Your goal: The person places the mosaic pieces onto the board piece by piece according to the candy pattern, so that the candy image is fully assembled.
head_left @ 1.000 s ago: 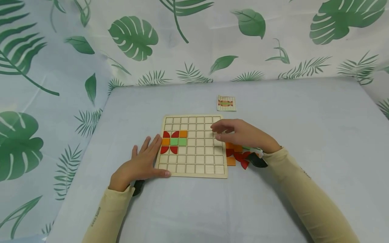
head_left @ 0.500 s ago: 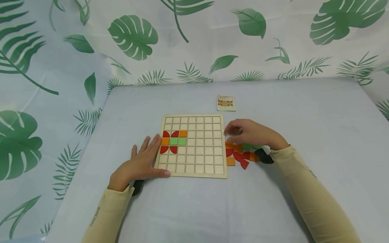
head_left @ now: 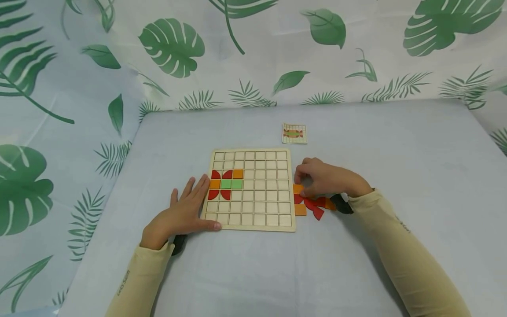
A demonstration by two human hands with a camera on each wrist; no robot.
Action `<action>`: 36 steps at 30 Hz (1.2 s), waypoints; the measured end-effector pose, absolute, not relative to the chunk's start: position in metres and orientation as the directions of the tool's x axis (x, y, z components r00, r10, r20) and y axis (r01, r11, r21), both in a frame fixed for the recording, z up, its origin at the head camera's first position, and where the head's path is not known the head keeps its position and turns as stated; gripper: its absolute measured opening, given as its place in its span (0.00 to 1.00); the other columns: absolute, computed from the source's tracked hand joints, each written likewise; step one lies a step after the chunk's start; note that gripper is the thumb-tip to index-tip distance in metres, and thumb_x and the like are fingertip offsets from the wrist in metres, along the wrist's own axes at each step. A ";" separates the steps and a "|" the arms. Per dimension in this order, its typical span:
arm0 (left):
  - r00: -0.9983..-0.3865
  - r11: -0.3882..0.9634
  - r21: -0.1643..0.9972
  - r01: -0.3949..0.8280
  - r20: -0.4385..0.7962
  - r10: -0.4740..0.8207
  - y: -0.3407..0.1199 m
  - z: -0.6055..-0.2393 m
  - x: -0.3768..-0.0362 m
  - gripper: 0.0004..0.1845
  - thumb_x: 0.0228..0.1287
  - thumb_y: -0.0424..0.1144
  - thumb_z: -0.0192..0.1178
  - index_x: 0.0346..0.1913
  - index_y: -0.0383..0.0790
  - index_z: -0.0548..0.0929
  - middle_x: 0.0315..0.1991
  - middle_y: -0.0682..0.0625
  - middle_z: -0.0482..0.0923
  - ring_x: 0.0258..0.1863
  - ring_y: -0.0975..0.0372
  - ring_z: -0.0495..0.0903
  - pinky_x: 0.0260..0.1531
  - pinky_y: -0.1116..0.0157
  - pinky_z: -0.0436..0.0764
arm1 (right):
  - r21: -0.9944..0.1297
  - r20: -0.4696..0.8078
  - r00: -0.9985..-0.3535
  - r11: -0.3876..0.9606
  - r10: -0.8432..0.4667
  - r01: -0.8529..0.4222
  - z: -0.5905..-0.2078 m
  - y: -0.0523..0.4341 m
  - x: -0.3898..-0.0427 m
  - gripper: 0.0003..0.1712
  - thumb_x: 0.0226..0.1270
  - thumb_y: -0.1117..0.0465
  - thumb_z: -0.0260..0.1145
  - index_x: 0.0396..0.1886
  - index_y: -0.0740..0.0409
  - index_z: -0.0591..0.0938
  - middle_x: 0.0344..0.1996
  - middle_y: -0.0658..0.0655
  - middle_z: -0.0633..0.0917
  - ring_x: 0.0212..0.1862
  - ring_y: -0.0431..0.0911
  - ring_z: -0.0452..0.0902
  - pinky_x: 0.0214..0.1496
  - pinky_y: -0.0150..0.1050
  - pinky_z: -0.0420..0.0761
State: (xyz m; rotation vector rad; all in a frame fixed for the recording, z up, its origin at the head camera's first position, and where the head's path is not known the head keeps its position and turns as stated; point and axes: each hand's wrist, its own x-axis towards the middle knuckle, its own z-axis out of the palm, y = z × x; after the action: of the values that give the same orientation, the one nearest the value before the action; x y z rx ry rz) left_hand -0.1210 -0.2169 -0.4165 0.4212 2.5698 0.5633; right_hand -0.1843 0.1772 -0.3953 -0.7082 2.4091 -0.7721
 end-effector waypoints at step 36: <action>-0.840 0.865 0.463 0.191 -0.380 0.388 -0.218 -0.416 -0.121 0.71 0.59 0.63 0.77 0.87 0.34 0.40 0.88 0.41 0.34 0.85 0.43 0.27 0.74 0.30 0.29 | -0.816 -0.100 -0.817 0.516 -0.568 -0.259 -0.401 0.142 -0.176 0.04 0.76 0.66 0.71 0.40 0.58 0.82 0.36 0.52 0.85 0.41 0.49 0.79 0.47 0.44 0.78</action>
State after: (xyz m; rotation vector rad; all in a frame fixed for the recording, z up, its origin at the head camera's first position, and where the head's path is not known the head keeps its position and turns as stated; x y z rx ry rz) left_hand -0.1212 -0.2181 -0.4155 0.4240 2.5658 0.5708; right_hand -0.1760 0.1424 -0.4012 -0.6857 2.4069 -1.2083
